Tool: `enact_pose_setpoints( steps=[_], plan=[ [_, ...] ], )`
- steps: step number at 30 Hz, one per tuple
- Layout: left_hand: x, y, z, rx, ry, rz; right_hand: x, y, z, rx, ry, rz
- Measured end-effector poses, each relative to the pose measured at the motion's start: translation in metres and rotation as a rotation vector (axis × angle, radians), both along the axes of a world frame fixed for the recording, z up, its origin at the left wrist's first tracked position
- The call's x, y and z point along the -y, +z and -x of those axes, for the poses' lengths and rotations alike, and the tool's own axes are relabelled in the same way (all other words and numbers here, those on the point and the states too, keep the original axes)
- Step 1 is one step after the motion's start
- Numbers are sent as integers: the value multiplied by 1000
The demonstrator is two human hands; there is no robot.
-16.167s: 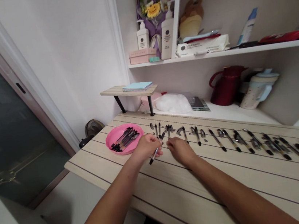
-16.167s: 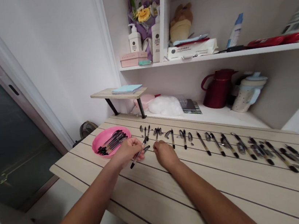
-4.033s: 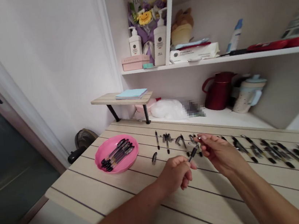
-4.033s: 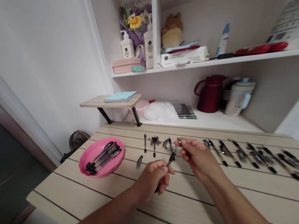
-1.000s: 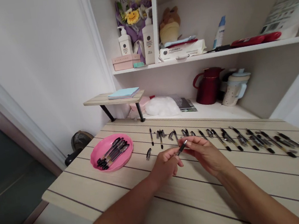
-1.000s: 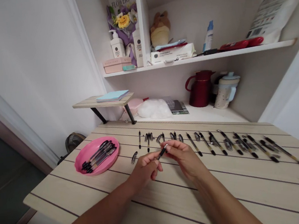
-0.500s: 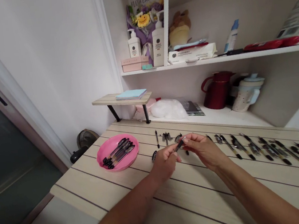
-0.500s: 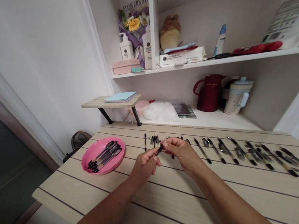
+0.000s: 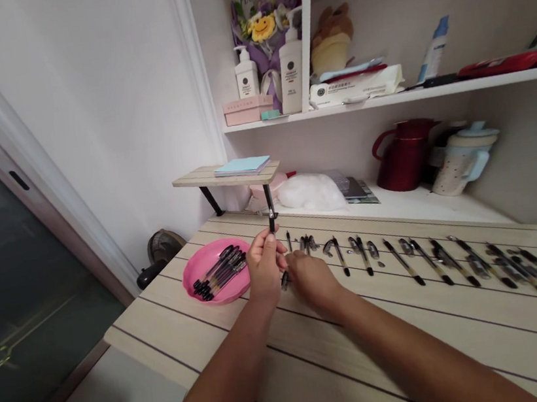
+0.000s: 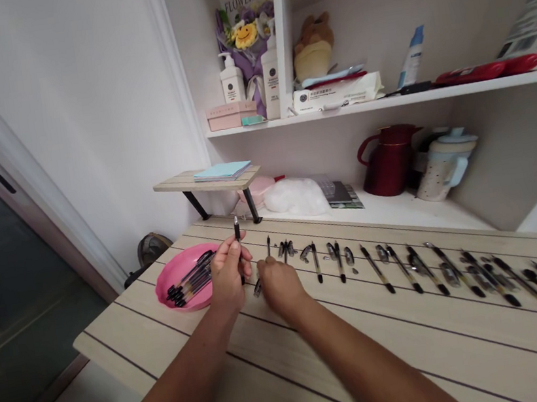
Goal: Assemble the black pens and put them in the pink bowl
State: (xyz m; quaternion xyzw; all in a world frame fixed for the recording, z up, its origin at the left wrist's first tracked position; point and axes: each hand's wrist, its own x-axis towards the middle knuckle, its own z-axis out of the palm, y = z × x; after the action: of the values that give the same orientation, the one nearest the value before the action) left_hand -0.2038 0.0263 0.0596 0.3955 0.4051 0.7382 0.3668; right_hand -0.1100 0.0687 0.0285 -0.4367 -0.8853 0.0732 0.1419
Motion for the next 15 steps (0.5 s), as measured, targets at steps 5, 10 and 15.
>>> enact_pose_setpoints(
  steps=[5, 10, 15],
  plan=[
    [0, 0, -3, -4, -9, -2, 3, -12, 20, -105, -160, 167],
    [2, -2, -4, -89, -3, 23, 0, -22, 13, -253, -226, 264],
    [2, -8, -9, -216, -62, 74, 0, -19, -26, -421, -194, 346]
  ],
)
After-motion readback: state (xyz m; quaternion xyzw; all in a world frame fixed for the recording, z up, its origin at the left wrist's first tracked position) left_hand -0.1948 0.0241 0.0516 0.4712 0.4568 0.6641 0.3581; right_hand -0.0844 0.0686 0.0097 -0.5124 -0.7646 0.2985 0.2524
